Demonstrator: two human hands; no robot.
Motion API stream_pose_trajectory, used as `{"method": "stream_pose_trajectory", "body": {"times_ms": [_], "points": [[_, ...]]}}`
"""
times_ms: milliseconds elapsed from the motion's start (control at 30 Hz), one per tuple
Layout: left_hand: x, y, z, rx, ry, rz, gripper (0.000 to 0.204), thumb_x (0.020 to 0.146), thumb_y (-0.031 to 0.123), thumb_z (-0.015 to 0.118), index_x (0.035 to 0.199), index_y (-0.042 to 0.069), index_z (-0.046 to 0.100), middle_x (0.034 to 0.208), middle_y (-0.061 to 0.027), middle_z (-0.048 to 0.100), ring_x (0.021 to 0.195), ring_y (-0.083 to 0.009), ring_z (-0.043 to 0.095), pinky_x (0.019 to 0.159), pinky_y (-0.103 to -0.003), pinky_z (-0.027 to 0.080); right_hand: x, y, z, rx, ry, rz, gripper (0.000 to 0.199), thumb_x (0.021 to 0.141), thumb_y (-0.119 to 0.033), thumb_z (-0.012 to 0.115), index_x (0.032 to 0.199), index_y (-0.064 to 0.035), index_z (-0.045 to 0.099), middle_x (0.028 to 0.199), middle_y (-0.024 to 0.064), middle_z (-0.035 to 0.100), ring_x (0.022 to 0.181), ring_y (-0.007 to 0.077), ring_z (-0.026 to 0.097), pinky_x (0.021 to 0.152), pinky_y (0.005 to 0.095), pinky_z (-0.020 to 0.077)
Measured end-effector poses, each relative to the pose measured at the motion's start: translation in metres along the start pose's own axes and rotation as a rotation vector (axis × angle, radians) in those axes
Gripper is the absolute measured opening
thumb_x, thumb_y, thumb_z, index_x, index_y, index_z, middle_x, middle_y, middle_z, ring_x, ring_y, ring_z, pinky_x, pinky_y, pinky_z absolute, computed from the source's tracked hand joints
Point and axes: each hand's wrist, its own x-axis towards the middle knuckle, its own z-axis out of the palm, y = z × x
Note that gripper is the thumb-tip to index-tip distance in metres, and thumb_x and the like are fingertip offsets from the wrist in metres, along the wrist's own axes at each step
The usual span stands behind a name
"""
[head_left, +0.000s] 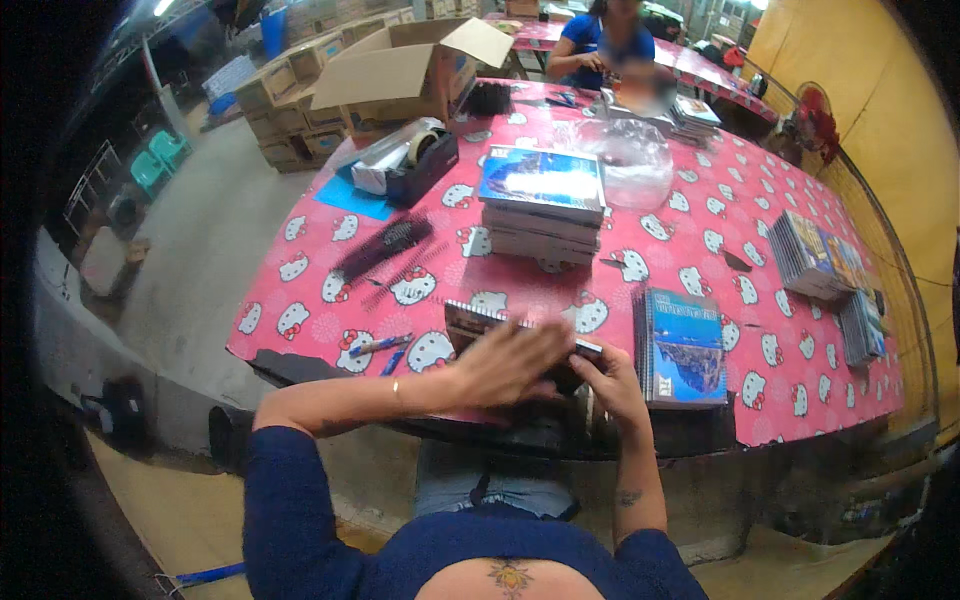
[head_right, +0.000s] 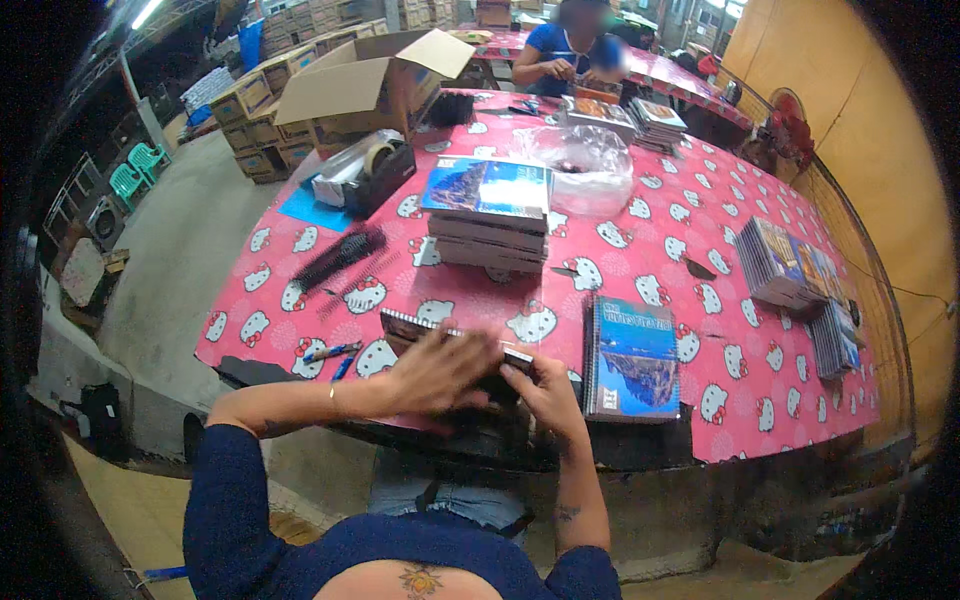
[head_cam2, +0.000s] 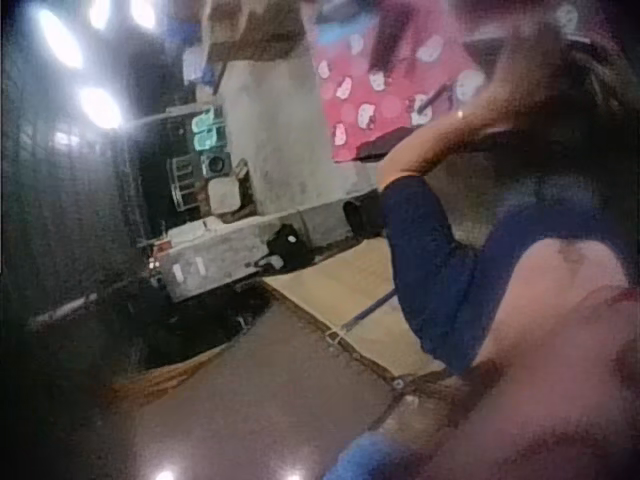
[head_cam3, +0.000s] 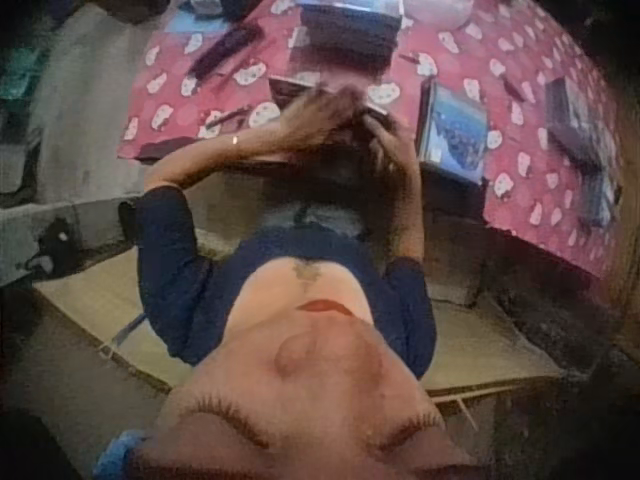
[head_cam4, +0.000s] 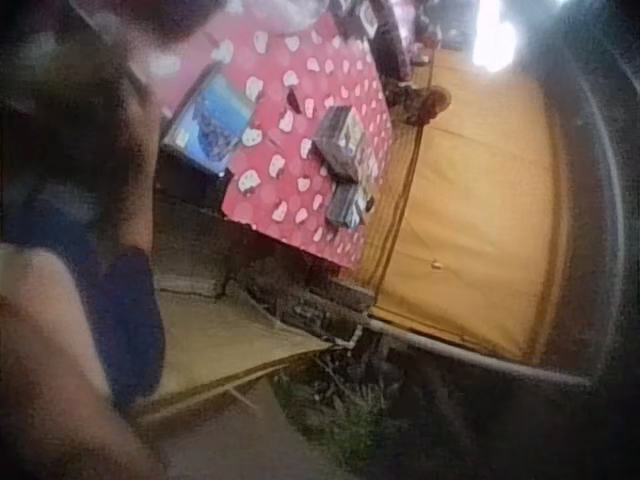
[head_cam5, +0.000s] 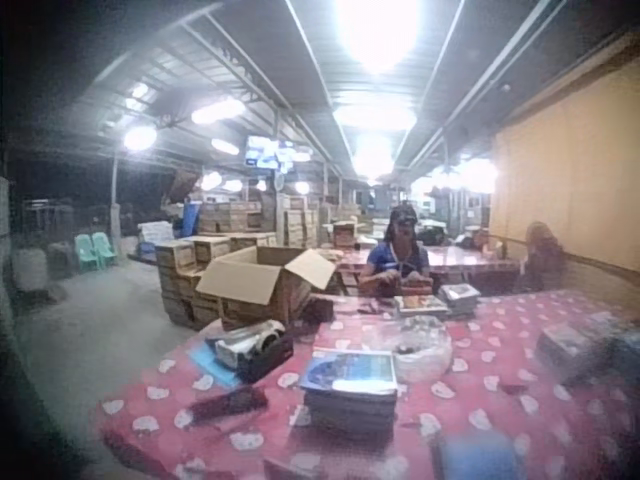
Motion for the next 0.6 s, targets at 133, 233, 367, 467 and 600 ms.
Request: {"method": "stream_pose_trajectory", "body": {"times_ms": [133,233,367,467,600], "points": [[0.030,-0.011,-0.023,0.075,0.010,-0.201,0.084,0.097,0.063,0.037,0.153,0.002,0.031,0.162,-0.0173,0.024,0.153,-0.0308,0.012,0.120,-0.058,-0.002,0.002,0.006,-0.006,-0.081,-0.062,-0.066,0.030,0.095,-0.002,0.062,0.124,0.0041,0.062,0.112,0.0062,0.069,0.103,0.0119,0.062,0.092,0.0284,0.0500],[0.007,0.007,-0.004,-0.157,0.135,-0.068,0.079,0.099,0.057,0.036,0.154,0.000,0.026,0.164,-0.0175,0.019,0.154,-0.0297,0.010,0.121,-0.056,0.000,0.002,0.003,-0.004,-0.090,-0.067,-0.044,0.029,0.097,-0.003,0.059,0.125,0.0047,0.062,0.114,0.0070,0.069,0.104,0.0121,0.062,0.093,0.0287,0.0500],[0.032,-0.003,-0.023,-0.062,0.126,-0.118,0.081,0.099,0.058,0.036,0.154,0.000,0.026,0.163,-0.0193,0.018,0.153,-0.0329,0.011,0.120,-0.058,-0.002,0.004,0.007,-0.005,-0.107,-0.066,-0.108,0.030,0.094,-0.006,0.062,0.123,0.0017,0.064,0.101,0.0060,0.072,0.094,0.0100,0.062,0.084,0.0297,0.0513],[0.021,0.008,-0.005,-0.058,0.106,-0.062,0.082,0.097,0.060,0.039,0.153,0.001,0.029,0.162,-0.0199,0.021,0.153,-0.0333,0.011,0.119,-0.058,-0.004,0.004,0.012,-0.004,-0.063,-0.074,-0.107,0.028,0.095,-0.007,0.061,0.121,0.0018,0.064,0.101,0.0078,0.072,0.094,0.0099,0.061,0.083,0.0305,0.0514],[0.022,0.027,-0.006,-0.171,0.173,-0.100,0.079,0.098,0.059,0.037,0.154,0.003,0.030,0.162,-0.0160,0.025,0.152,-0.0296,0.016,0.120,-0.056,-0.002,0.005,0.013,-0.003,-0.094,-0.027,-0.146,0.026,0.096,-0.008,0.061,0.120,0.0026,0.064,0.101,0.0081,0.072,0.093,0.0093,0.060,0.082,0.0309,0.0512]]}}
